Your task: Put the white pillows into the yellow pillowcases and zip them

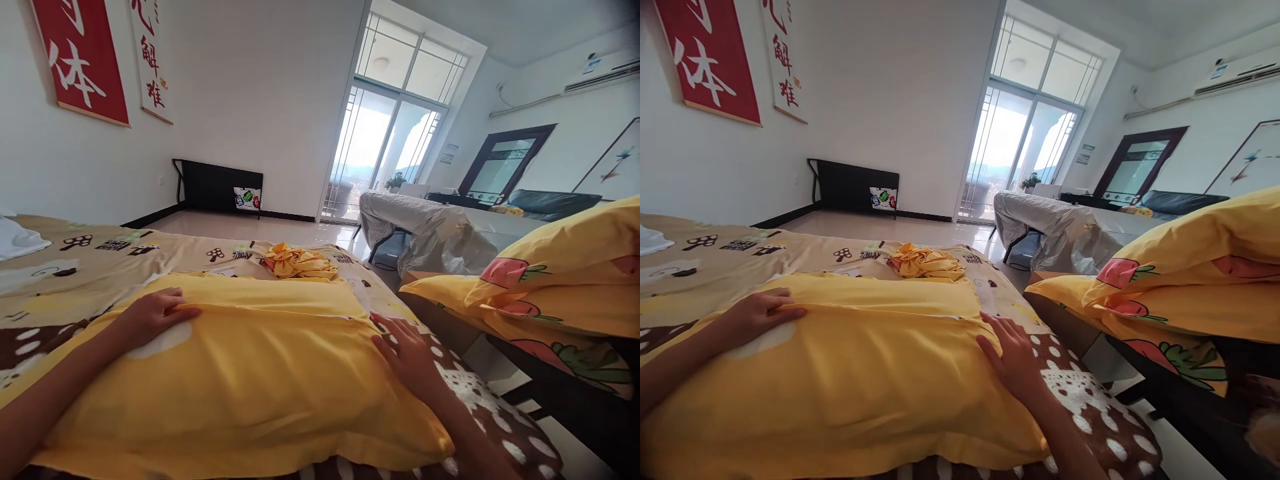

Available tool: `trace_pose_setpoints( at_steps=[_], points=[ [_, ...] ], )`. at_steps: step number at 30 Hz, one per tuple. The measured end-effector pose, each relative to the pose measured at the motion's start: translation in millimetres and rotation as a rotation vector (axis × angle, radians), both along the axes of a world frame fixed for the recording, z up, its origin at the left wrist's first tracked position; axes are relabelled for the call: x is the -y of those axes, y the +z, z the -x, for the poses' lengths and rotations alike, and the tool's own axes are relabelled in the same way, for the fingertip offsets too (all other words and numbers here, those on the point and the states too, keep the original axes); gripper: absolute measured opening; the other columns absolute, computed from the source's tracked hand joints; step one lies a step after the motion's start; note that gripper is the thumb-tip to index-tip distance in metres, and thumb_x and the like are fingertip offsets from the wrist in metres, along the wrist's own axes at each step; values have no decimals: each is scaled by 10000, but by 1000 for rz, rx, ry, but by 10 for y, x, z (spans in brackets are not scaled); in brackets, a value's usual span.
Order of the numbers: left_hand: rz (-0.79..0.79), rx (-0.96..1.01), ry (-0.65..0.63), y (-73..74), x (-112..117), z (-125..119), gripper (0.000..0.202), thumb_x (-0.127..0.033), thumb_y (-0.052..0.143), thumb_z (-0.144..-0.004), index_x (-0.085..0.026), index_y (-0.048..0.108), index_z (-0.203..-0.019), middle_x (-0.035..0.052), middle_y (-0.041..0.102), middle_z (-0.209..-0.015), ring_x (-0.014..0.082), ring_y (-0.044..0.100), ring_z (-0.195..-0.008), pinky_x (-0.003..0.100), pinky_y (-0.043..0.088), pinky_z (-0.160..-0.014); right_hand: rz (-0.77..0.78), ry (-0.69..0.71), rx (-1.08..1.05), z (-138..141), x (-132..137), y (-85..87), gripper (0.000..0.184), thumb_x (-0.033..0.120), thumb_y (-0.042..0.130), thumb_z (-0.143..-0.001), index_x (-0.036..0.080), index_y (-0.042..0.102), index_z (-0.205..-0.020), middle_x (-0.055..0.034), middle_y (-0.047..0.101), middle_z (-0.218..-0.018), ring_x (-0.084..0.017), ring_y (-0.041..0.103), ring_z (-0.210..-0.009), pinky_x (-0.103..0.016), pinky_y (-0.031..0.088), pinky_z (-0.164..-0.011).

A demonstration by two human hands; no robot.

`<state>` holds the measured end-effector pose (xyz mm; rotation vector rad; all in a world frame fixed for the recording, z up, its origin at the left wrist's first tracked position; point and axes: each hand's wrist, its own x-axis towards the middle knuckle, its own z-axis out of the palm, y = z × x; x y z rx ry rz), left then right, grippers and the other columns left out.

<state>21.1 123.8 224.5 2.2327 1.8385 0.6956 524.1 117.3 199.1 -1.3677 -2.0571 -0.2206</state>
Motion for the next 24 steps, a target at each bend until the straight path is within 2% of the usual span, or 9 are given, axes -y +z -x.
trace_pose_setpoints(
  at_steps=[2,4,8,10,13,16,18,21,24],
  points=[
    [-40,10,5,-21,1,23,540,-690,447,-767,-197,422,-547,-9,471,-663,149,483,-613,265,345,-620,77,152,70,343,-142,78,396,454,450,-920,239,541,-1239,-94,621,-1188,-245,544,-1115,-411,391,-962],
    [-53,8,69,-66,8,49,552,-706,443,-756,-203,376,-538,-12,447,-617,154,472,-600,273,334,-618,141,223,83,577,-310,59,308,425,418,-944,228,591,-1107,-84,647,-1075,-224,566,-1025,-382,402,-922],
    [34,8,173,-120,-6,31,593,-739,389,-742,-210,285,-494,-18,334,-496,149,404,-533,282,268,-554,168,237,29,688,-547,-34,343,389,316,-974,216,539,-779,-49,630,-795,-183,566,-776,-294,421,-740],
    [81,2,179,-9,-16,-34,597,-724,378,-756,-208,264,-480,-19,313,-461,136,358,-493,285,235,-529,160,200,-3,652,-593,28,339,388,293,-969,222,492,-751,-40,621,-742,-176,554,-697,-275,399,-658],
    [24,40,244,397,32,-165,591,-683,379,-785,-203,277,-456,-20,341,-398,126,344,-450,283,242,-513,67,120,-56,598,-610,288,355,403,248,-966,227,436,-722,-31,594,-673,-166,521,-619,-270,356,-604],
    [-326,50,393,868,155,-263,576,-587,341,-854,-192,343,-436,-16,417,-390,121,414,-478,261,301,-561,-164,89,-11,545,-631,609,387,405,215,-963,229,399,-671,-19,527,-579,-149,458,-538,-275,315,-575],
    [-646,-20,454,1045,220,-281,546,-489,325,-892,-185,348,-439,-18,423,-406,106,412,-493,246,296,-571,-326,124,91,488,-683,777,392,386,225,-958,228,399,-643,-10,485,-537,-139,415,-499,-278,294,-561],
    [-1059,-131,394,1001,222,-260,501,-382,384,-885,-185,309,-430,-34,330,-390,86,319,-429,235,234,-492,-518,192,180,364,-830,895,383,357,284,-945,222,406,-609,-3,455,-516,-129,382,-485,-271,277,-547],
    [-1247,-226,219,686,130,-282,488,-316,424,-871,-189,311,-414,-36,305,-377,87,296,-400,241,221,-469,-476,146,166,246,-999,797,393,387,315,-921,215,419,-583,-19,471,-526,-135,404,-513,-274,276,-566]
  ],
)
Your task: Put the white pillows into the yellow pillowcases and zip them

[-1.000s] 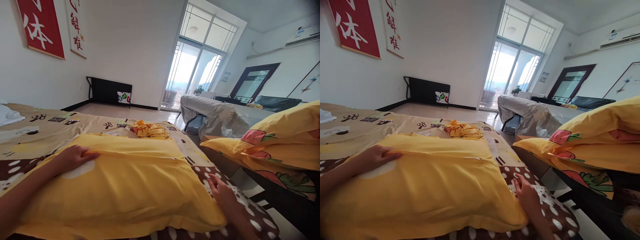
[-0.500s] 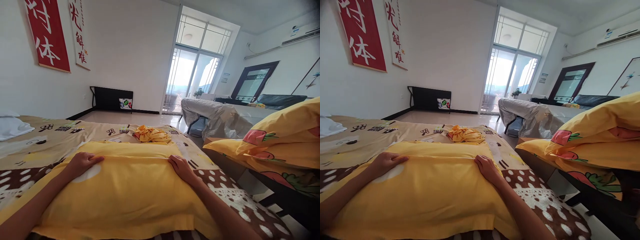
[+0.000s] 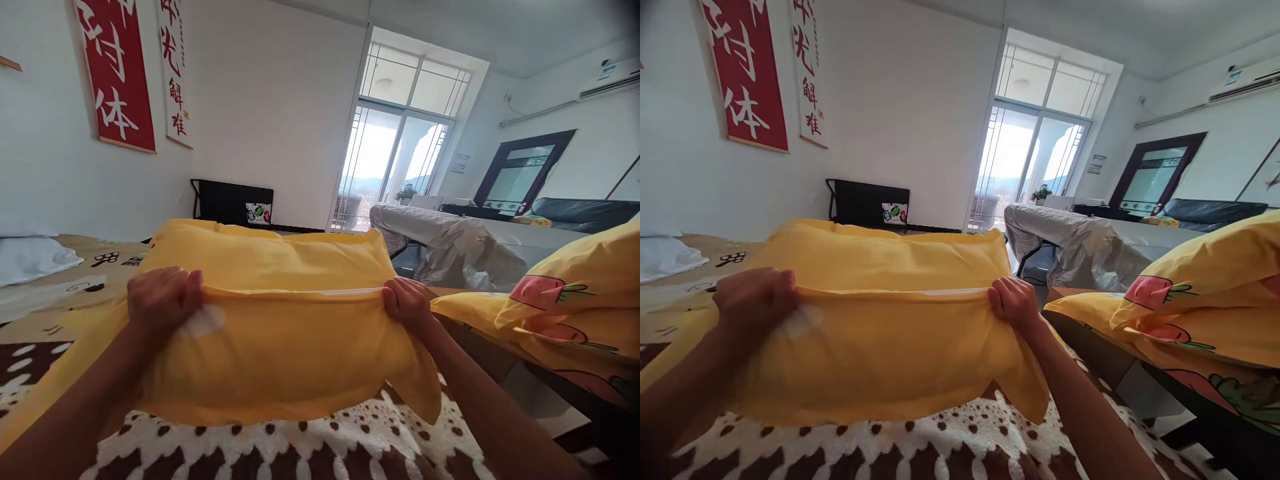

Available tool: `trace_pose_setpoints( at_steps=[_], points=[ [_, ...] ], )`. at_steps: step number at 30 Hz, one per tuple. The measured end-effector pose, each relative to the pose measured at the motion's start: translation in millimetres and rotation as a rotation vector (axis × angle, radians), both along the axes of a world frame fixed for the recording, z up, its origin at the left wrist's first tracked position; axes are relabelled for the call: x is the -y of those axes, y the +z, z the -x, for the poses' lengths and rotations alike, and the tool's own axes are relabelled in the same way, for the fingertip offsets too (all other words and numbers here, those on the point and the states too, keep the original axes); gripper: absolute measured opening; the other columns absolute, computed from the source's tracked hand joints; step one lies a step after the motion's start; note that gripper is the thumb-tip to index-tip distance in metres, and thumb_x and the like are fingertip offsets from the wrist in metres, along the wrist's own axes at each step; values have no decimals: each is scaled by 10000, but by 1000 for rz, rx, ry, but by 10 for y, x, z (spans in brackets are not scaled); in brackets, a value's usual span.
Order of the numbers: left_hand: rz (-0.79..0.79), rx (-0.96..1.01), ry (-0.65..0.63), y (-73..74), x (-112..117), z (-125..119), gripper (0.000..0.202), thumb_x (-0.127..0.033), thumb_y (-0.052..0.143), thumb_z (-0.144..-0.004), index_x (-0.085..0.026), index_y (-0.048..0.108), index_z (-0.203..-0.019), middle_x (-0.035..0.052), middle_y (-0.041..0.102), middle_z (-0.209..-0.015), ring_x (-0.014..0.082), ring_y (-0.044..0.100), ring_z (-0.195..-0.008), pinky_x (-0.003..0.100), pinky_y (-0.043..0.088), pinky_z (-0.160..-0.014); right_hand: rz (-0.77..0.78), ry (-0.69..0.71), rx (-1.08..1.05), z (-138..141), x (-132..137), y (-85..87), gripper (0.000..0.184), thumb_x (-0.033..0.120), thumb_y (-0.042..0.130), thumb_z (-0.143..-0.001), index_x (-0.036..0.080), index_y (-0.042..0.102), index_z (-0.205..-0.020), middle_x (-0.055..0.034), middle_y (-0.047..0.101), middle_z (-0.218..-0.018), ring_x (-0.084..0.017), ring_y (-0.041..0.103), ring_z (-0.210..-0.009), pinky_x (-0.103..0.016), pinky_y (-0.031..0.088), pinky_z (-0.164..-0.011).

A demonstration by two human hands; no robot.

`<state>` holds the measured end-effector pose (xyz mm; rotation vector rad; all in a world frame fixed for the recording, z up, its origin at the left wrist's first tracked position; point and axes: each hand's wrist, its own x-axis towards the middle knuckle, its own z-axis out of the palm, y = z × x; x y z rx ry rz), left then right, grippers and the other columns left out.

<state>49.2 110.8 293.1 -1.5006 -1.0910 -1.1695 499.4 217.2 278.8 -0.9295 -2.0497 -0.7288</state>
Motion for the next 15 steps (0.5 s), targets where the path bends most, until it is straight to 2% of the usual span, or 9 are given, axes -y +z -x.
trace_pose_setpoints(
  at_steps=[2,3,6,8,10,13,15],
  points=[
    [139,10,14,-250,-99,-77,494,-353,389,-885,-194,359,-419,-16,363,-388,103,350,-412,254,221,-484,166,-80,-28,-31,-93,-187,423,426,297,-909,209,448,-579,-49,523,-560,-149,449,-549,-284,284,-588],
    [299,67,42,-364,-162,-127,505,-401,363,-891,-197,396,-430,-1,405,-402,118,380,-422,263,214,-490,248,-105,-30,-26,-134,-305,440,444,291,-905,205,468,-581,-61,552,-579,-155,471,-561,-286,287,-592],
    [946,302,102,-604,-401,-254,561,-556,324,-868,-203,463,-455,44,509,-469,173,461,-479,276,202,-520,412,-118,-7,43,-258,-676,494,469,281,-924,201,538,-598,-56,617,-596,-155,512,-543,-274,291,-563],
    [1212,402,63,-674,-585,-269,581,-617,336,-836,-210,414,-429,52,497,-462,190,461,-491,283,213,-539,496,-142,-22,94,-354,-866,552,483,244,-950,203,566,-599,-45,641,-592,-155,533,-534,-265,295,-541],
    [1274,441,-2,-701,-749,-225,573,-637,351,-813,-220,331,-420,31,435,-424,181,428,-474,290,217,-542,556,-177,-61,119,-451,-984,617,514,193,-962,201,575,-592,-44,650,-590,-162,553,-547,-259,313,-537],
    [1250,449,-114,-739,-900,-117,523,-627,370,-789,-217,276,-477,-13,365,-435,150,381,-477,281,231,-538,610,-220,-112,117,-553,-1072,668,573,137,-949,193,573,-615,-41,642,-599,-173,569,-589,-253,349,-550],
    [1206,483,-163,-779,-924,-43,481,-602,317,-807,-215,276,-525,-25,352,-484,138,373,-509,268,254,-543,631,-241,-129,106,-581,-1110,661,581,110,-943,192,561,-656,-37,633,-618,-173,567,-614,-252,365,-565]
  ],
)
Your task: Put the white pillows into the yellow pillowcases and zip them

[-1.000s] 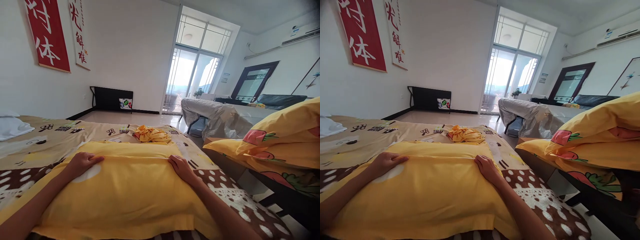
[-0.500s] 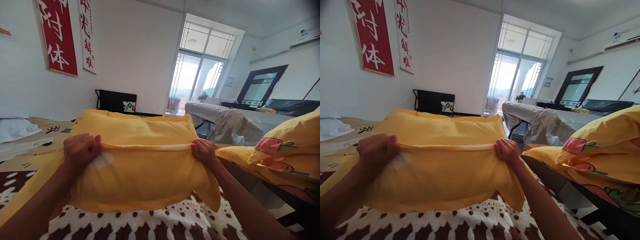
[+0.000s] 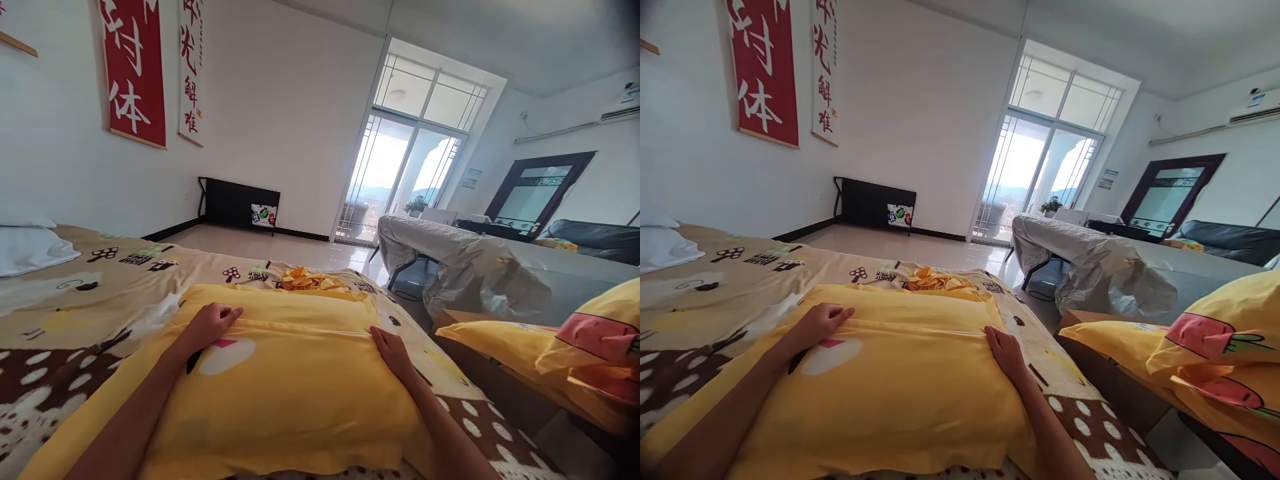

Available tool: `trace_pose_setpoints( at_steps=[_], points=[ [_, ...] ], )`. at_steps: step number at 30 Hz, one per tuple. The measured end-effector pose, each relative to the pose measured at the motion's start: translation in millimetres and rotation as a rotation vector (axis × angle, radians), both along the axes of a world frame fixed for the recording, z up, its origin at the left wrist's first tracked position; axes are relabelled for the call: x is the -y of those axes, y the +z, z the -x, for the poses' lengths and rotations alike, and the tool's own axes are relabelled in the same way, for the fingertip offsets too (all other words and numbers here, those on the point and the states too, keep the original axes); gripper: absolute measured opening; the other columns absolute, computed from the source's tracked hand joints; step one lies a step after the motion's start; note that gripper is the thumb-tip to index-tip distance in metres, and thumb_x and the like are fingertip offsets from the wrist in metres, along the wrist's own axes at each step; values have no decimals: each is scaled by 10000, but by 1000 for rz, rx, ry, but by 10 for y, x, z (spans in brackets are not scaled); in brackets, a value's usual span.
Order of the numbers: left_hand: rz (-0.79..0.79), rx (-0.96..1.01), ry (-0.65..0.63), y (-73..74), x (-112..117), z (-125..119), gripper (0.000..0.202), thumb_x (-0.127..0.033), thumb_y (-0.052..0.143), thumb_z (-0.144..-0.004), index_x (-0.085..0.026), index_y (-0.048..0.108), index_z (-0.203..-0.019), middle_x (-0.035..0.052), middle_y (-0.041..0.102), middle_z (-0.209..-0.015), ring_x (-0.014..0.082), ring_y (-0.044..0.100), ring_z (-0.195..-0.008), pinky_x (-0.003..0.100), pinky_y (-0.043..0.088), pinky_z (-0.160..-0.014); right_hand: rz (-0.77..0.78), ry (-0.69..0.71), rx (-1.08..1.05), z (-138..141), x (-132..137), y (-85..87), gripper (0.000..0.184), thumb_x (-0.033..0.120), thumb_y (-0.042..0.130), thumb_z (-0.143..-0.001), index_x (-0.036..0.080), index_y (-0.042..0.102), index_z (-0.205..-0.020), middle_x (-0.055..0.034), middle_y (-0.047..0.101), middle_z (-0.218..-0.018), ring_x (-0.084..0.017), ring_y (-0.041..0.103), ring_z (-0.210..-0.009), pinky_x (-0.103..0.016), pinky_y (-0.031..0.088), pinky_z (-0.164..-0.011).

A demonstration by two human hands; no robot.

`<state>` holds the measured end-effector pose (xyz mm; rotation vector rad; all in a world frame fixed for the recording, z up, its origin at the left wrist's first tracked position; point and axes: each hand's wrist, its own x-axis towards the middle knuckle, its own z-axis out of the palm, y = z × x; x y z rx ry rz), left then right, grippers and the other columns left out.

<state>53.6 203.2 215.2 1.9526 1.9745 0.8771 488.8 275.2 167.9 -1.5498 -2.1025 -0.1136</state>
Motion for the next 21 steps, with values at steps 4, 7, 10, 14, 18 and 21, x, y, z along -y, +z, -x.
trace_pose_setpoints(
  at_steps=[4,7,10,14,18,21],
  points=[
    [-90,73,51,-41,84,202,431,-568,317,-822,-213,342,-580,-31,394,-534,137,398,-551,258,295,-558,51,-35,32,-41,-11,-1,536,514,168,-944,202,547,-728,-32,637,-674,-171,581,-667,-253,380,-606],
    [-64,85,-26,-26,200,454,412,-573,395,-803,-205,468,-631,-7,532,-635,164,503,-639,261,369,-614,86,-105,88,-22,2,140,357,399,320,-913,198,578,-770,-55,661,-757,-197,609,-736,-279,385,-651],
    [-28,105,-75,-49,293,731,422,-598,452,-783,-198,589,-771,42,634,-852,211,588,-809,279,443,-732,13,-229,156,239,118,397,231,200,406,-844,151,615,-929,-151,659,-1000,-264,602,-938,-369,376,-794],
    [21,172,-71,-138,345,970,494,-635,517,-733,-193,622,-928,83,648,-1028,250,608,-948,294,484,-806,-80,-12,139,1103,507,780,302,173,406,-889,180,575,-1139,-117,619,-1195,-240,544,-1126,-397,297,-959],
    [16,207,-64,-159,389,1013,479,-634,522,-716,-199,619,-892,67,656,-986,240,610,-905,294,494,-770,64,356,68,2112,879,941,274,269,481,-908,204,569,-1159,-77,638,-1185,-210,552,-1107,-379,266,-983],
    [-16,193,-57,-118,446,979,439,-597,519,-713,-198,637,-853,58,663,-920,227,603,-846,289,484,-720,111,417,-2,2623,967,763,268,266,525,-886,208,572,-1144,-68,645,-1144,-219,543,-1082,-384,267,-951]
  ],
)
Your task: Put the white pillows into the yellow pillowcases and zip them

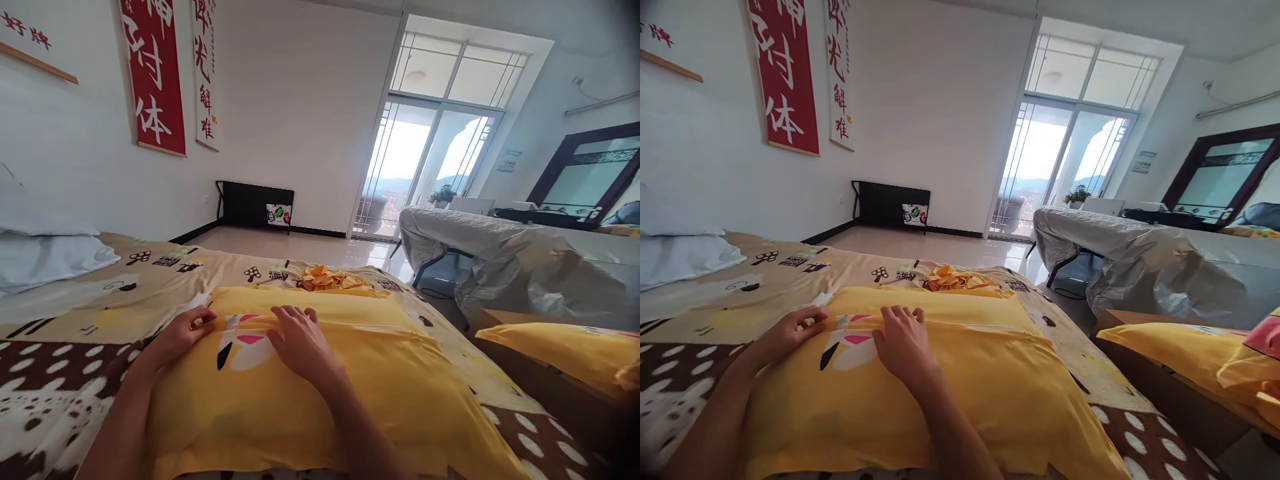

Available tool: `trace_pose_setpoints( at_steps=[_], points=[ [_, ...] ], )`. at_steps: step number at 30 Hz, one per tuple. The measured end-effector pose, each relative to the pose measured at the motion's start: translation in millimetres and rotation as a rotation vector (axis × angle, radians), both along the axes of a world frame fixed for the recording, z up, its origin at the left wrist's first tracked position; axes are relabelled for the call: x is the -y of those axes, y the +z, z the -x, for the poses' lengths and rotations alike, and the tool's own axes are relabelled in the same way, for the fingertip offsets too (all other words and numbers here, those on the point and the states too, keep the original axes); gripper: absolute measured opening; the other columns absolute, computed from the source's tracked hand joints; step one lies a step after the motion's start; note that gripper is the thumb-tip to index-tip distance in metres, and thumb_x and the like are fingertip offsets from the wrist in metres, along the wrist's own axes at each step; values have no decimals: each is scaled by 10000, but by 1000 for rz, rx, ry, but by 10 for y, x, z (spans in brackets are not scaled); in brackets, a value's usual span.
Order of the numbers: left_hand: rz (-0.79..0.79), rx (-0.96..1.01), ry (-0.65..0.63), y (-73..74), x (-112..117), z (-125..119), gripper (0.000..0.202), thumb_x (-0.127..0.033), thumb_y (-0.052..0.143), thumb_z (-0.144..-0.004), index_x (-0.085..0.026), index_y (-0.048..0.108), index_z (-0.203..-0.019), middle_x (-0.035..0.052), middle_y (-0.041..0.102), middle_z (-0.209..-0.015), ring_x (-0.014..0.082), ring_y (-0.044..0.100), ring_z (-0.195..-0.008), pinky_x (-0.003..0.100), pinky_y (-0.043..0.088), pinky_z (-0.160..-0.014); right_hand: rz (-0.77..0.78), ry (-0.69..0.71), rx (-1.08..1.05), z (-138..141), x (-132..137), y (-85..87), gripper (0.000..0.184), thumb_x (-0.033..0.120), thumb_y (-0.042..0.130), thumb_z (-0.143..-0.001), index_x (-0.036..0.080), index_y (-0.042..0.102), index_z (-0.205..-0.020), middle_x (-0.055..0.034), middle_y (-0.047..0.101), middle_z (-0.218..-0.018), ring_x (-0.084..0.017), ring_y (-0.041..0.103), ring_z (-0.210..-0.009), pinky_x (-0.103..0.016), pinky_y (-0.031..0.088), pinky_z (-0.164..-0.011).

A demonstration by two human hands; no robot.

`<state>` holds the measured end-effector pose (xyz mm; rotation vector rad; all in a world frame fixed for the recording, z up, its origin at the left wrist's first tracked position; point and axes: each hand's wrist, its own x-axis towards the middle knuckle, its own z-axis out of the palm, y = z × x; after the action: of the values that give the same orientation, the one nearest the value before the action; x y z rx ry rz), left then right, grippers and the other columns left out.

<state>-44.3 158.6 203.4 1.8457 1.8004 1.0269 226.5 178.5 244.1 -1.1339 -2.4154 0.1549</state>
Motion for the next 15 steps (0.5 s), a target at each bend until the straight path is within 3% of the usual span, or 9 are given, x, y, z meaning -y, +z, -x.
trace_pose_setpoints(
  at_steps=[3,6,15],
  points=[
    [-44,-55,5,61,44,-42,372,-535,518,-724,-203,654,-824,47,666,-888,213,590,-838,281,464,-721,-62,-72,-107,238,-14,-337,166,196,520,-877,214,608,-1016,-47,645,-1036,-206,530,-1001,-364,266,-905],
    [-75,-114,18,127,53,-84,288,-461,519,-731,-203,643,-765,37,649,-850,194,575,-814,276,444,-742,-173,-45,-179,279,-31,-579,166,124,512,-867,225,612,-955,-26,609,-948,-182,497,-944,-342,255,-881],
    [-56,-286,49,231,98,-178,63,-258,465,-724,-212,457,-682,-3,552,-728,167,509,-703,272,387,-668,-296,106,-119,247,25,-562,253,31,532,-784,221,601,-937,-31,542,-917,-182,455,-880,-341,266,-835]
  ],
)
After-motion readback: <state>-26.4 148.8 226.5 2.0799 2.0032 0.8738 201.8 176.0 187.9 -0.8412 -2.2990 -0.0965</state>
